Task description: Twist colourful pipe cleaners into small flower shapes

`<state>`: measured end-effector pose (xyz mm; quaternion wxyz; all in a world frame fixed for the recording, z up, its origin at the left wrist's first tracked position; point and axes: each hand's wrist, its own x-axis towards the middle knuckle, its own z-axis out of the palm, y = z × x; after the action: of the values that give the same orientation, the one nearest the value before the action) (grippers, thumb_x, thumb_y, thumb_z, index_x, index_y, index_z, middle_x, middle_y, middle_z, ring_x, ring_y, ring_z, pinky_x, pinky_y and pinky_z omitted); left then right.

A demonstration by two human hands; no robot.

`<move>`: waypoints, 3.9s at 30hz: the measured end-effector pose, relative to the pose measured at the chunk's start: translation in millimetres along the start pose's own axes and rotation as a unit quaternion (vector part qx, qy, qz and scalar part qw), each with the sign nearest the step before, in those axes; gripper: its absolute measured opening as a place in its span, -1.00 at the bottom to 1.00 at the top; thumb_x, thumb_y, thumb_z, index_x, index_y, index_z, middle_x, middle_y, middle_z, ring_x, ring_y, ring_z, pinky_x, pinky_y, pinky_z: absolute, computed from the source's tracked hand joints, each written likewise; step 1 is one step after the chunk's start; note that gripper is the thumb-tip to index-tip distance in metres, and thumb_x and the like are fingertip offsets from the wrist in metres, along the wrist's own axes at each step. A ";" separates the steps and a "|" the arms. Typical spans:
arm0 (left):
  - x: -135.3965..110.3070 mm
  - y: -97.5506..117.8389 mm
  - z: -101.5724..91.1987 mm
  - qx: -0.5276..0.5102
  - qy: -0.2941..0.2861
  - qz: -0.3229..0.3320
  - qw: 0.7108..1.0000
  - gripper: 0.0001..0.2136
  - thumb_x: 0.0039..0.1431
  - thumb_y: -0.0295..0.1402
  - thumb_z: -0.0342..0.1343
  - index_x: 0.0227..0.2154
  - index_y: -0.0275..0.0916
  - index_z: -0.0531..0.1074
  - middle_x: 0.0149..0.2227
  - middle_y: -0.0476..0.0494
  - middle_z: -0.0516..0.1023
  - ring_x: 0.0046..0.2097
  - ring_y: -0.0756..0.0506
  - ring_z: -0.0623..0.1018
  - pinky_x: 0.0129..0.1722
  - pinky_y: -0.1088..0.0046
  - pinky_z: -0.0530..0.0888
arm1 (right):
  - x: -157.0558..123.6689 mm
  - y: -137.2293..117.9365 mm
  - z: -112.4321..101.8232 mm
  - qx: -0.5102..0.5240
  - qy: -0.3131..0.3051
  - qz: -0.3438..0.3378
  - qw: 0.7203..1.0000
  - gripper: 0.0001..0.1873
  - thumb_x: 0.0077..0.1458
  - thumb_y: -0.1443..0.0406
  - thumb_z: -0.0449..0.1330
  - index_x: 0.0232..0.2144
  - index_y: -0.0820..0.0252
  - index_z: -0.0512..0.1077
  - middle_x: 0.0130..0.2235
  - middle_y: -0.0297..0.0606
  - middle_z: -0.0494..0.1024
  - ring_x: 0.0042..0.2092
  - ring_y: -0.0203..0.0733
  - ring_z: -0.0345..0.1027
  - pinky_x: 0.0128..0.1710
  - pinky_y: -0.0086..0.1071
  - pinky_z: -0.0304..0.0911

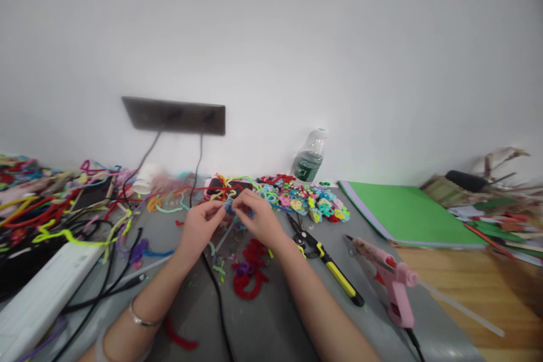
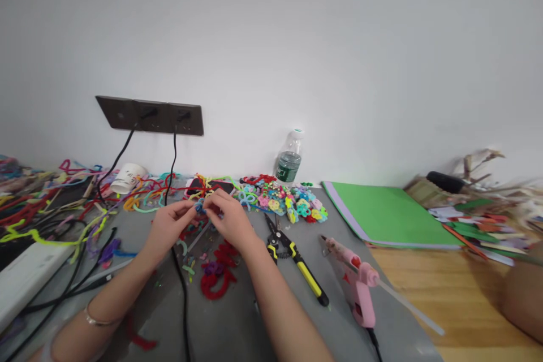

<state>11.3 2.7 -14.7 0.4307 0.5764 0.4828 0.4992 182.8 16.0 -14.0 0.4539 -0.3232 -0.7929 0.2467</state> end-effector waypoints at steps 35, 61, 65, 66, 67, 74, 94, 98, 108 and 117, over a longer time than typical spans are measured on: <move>5.4 -4.9 -6.5 -0.015 -0.090 -0.011 0.996 -0.65 0.02 -0.09 0.26 -0.25 -0.28 0.58 -0.32 -0.21 0.68 -0.32 -0.19 0.66 -0.43 0.42 0.56 | -0.2 16.3 8.0 0.207 0.022 0.148 0.967 -0.81 0.10 0.16 0.21 -0.35 0.17 0.42 -0.45 -0.33 0.47 -0.42 -0.26 0.32 -0.40 -0.40 0.23; 3.2 -2.5 0.2 -0.079 -0.048 -0.091 0.992 -0.54 -0.04 0.05 0.23 -0.28 -0.27 0.54 -0.35 -0.18 0.59 -0.32 -0.15 0.58 -0.50 0.47 0.46 | 1.7 22.8 5.9 0.232 0.061 0.200 0.950 -0.65 0.11 0.06 0.14 -0.55 0.15 0.24 -0.61 -0.48 0.17 -0.56 -0.36 0.05 -0.53 -0.44 -0.01; 3.4 -0.6 0.0 -0.059 -0.076 -0.068 0.993 -0.56 -0.08 0.00 0.29 -0.27 -0.28 0.53 -0.44 -0.11 0.56 -0.41 -0.08 0.52 -0.51 0.51 0.42 | 1.7 21.7 6.7 0.235 0.040 0.197 0.951 -0.61 0.10 0.02 0.14 -0.56 0.16 0.24 -0.60 -0.46 0.19 -0.55 -0.36 0.06 -0.53 -0.44 0.01; 3.4 -0.2 0.2 -0.049 -0.086 -0.060 0.993 -0.57 -0.09 -0.02 0.31 -0.29 -0.28 0.52 -0.48 -0.08 0.54 -0.43 -0.06 0.50 -0.52 0.51 0.40 | 1.6 21.2 7.2 0.237 0.031 0.199 0.950 -0.60 0.10 0.00 0.15 -0.55 0.16 0.25 -0.59 -0.46 0.20 -0.55 -0.36 0.07 -0.53 -0.44 0.03; 3.4 -0.1 0.5 -0.041 -0.092 -0.054 0.993 -0.59 -0.11 -0.04 0.32 -0.32 -0.28 0.51 -0.51 -0.05 0.52 -0.46 -0.04 0.48 -0.53 0.52 0.39 | 1.6 20.6 7.8 0.241 0.025 0.202 0.949 -0.60 0.10 -0.01 0.15 -0.53 0.16 0.26 -0.58 -0.46 0.21 -0.55 -0.36 0.09 -0.53 -0.44 0.04; 4.7 -4.4 0.7 -0.019 -0.070 -0.049 0.996 -0.62 -0.05 0.00 0.25 -0.41 -0.27 0.48 -0.57 0.03 0.43 -0.54 0.01 0.38 -0.57 0.53 0.30 | 0.8 13.3 8.0 0.279 -0.039 0.209 0.937 -0.59 0.06 -0.04 0.23 -0.36 0.18 0.35 -0.49 -0.42 0.33 -0.48 -0.34 0.18 -0.47 -0.43 0.13; 6.9 -9.8 -9.3 0.081 -0.083 0.116 0.986 -0.66 0.05 -0.34 0.19 -0.07 -0.21 0.45 -0.29 -0.09 0.54 -0.29 -0.08 0.53 -0.29 0.43 0.50 | 1.2 19.0 4.4 0.301 0.002 0.269 0.915 -0.68 0.02 0.04 0.24 -0.43 0.18 0.36 -0.57 -0.46 0.31 -0.53 -0.36 0.13 -0.50 -0.46 0.06; 4.7 -7.6 -8.6 0.122 -0.065 0.122 0.983 -0.74 0.07 -0.37 0.17 -0.14 -0.20 0.49 -0.35 -0.07 0.53 -0.35 -0.07 0.53 -0.32 0.44 0.49 | 1.9 14.8 3.9 0.311 -0.002 0.282 0.908 -0.64 -0.01 0.01 0.27 -0.45 0.18 0.35 -0.56 -0.46 0.33 -0.52 -0.37 0.16 -0.49 -0.46 0.08; 6.4 -11.4 -3.3 -0.012 -0.059 0.054 0.997 -0.72 0.03 -0.35 0.21 -0.15 -0.22 0.43 -0.31 -0.07 0.54 -0.24 -0.08 0.54 -0.24 0.43 0.48 | 0.8 13.7 3.2 0.308 -0.026 0.260 0.915 -0.56 -0.09 -0.03 0.34 -0.46 0.20 0.36 -0.52 -0.42 0.38 -0.51 -0.35 0.23 -0.46 -0.44 0.14; 4.2 -3.8 2.0 -0.176 -0.039 -0.054 0.982 -0.67 -0.10 -0.26 0.35 -0.33 -0.20 0.33 -0.44 0.06 0.46 -0.46 0.05 0.40 -0.51 0.59 0.31 | -0.6 16.9 3.7 0.325 -0.061 0.241 0.913 -0.57 -0.02 -0.04 0.30 -0.39 0.19 0.39 -0.41 -0.37 0.43 -0.44 -0.33 0.29 -0.37 -0.41 0.23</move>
<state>13.0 7.5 -18.0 0.5700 0.4835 0.4013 0.5294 184.7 26.5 -27.6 0.4112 -0.3234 -0.5933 0.6118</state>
